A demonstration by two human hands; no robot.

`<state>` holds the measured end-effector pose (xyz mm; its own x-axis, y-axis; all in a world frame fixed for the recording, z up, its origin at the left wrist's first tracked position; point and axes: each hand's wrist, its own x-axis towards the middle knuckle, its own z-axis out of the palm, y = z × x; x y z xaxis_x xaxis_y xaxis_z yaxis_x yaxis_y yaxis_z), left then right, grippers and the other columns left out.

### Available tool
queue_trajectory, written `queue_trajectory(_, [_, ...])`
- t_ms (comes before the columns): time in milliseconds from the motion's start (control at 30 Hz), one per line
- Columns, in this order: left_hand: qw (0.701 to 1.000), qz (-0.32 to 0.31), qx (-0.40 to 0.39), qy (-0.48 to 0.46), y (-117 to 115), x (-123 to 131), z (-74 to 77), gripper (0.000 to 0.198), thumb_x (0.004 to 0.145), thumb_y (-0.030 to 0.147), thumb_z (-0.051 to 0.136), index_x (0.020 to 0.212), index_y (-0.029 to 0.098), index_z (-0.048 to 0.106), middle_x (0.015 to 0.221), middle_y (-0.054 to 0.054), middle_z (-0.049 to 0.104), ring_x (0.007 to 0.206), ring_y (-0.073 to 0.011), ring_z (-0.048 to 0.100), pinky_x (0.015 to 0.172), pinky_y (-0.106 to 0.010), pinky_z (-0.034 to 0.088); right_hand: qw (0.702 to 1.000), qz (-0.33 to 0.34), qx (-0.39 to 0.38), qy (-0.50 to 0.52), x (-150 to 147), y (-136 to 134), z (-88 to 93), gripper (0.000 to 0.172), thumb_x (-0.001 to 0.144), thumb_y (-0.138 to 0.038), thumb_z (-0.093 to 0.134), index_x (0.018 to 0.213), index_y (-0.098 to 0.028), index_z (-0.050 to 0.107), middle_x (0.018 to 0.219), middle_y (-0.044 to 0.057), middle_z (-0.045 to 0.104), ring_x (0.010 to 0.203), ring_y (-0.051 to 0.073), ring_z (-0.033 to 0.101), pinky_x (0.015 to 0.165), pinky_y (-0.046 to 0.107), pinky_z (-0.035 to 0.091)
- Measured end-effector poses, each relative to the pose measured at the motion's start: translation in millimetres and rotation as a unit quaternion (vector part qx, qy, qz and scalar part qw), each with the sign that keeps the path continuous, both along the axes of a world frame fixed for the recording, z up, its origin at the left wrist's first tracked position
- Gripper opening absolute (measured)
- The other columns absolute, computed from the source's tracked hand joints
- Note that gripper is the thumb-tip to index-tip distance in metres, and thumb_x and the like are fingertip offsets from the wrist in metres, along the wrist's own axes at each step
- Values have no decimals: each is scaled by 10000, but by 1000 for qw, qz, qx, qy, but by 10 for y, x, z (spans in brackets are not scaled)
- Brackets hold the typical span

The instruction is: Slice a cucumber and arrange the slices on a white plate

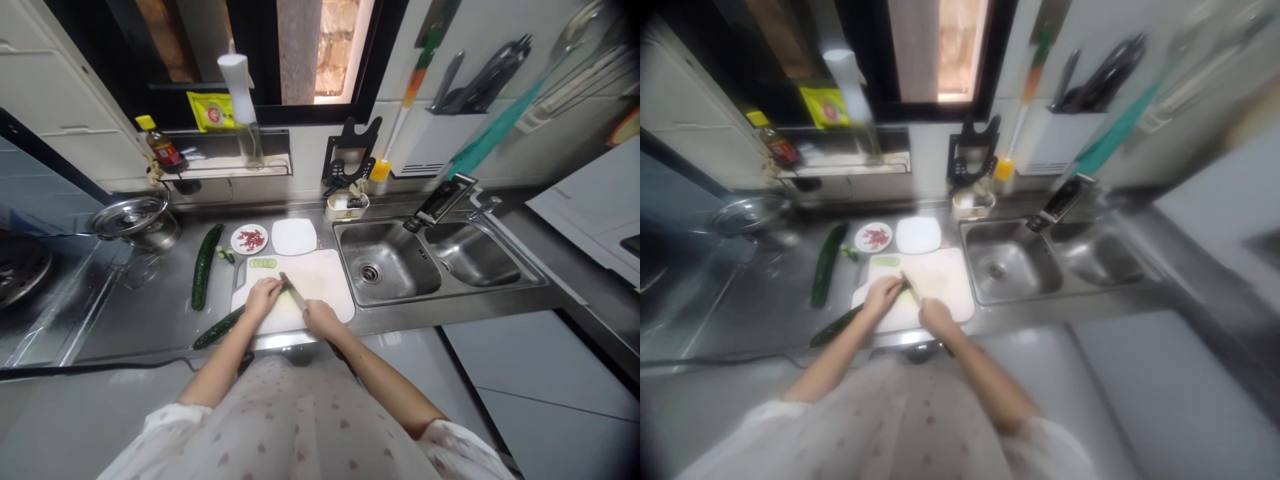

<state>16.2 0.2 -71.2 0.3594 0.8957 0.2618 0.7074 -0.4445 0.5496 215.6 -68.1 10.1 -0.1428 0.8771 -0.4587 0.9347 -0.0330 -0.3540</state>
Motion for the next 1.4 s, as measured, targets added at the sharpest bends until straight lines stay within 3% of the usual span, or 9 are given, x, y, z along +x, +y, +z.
queue_trajectory(400, [1000, -2, 4, 7, 9, -7, -15, 225, 913, 297, 518, 998, 238, 718, 996, -44, 704, 933, -198, 613, 843, -331, 487, 1000, 4, 2, 1, -161, 227, 87, 309, 878, -134, 424, 1096, -123, 643, 1092, 154, 680, 1004, 233, 639, 791, 276, 452])
queue_trajectory(700, [1000, -7, 0, 3, 9, -16, -25, 227, 910, 293, 525, 1018, 238, 716, 1015, -55, 704, 953, -201, 615, 854, -339, 489, 1000, -6, 2, 17, -218, 323, 52, 301, 887, -149, 437, 1094, -114, 653, 1085, 155, 687, 995, 231, 645, 789, 273, 460])
queue_trajectory(1167, [1000, -8, -2, -6, 10, -7, -17, 223, 910, 291, 526, 1018, 242, 715, 1022, -48, 705, 962, -201, 623, 871, -339, 489, 1000, 4, -21, -9, -78, 79, 72, 301, 873, -151, 432, 1075, -130, 654, 1084, 161, 679, 989, 243, 644, 785, 288, 458])
queue_trajectory(1400, [1000, -9, -6, -3, 17, -11, -22, 222, 909, 289, 525, 1015, 241, 713, 1006, -53, 702, 965, -200, 617, 863, -336, 489, 1000, 7, -18, -6, -150, 186, 91, 321, 868, -133, 419, 1093, -128, 649, 1099, 155, 676, 1008, 248, 637, 787, 291, 461])
